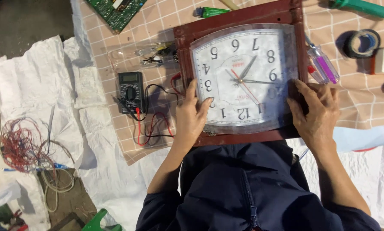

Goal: A person uses a screwdriver to remove the back panel of a square wall clock and then inspects the internal components.

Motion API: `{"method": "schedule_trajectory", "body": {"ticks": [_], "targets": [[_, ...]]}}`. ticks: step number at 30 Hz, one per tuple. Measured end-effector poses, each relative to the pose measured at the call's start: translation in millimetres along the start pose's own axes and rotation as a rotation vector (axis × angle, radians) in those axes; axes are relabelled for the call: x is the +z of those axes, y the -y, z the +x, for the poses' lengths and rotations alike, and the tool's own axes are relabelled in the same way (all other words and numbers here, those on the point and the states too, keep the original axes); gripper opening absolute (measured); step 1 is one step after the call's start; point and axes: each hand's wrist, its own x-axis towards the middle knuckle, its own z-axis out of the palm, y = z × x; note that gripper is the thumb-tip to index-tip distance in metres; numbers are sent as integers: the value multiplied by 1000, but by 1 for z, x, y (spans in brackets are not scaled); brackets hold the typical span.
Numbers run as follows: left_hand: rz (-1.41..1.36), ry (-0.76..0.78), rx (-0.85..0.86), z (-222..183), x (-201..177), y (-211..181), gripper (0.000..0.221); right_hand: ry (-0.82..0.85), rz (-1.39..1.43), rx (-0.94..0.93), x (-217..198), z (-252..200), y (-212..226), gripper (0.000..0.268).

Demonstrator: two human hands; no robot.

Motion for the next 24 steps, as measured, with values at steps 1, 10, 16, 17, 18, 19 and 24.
{"method": "schedule_trajectory", "body": {"ticks": [1,10,16,17,18,19,24], "targets": [[297,-63,100,1,3,10,57,-3,-20,-34,0,1,1,36],[192,-163,44,5,-8,10,62,103,46,-135,-12,1,-3,54],[-145,-161,39,18,1,30,60,310,87,-190,-21,2,-7,79],[-149,-160,36,18,2,30,60,313,84,-190,-22,3,-5,79],[-173,-148,-15,19,2,31,60,297,102,-179,-21,4,-3,78],[-197,-136,-67,19,3,32,60,281,119,-167,-21,4,-1,77],[-203,-119,-116,21,2,33,64,252,171,-161,-22,4,6,74]]}}
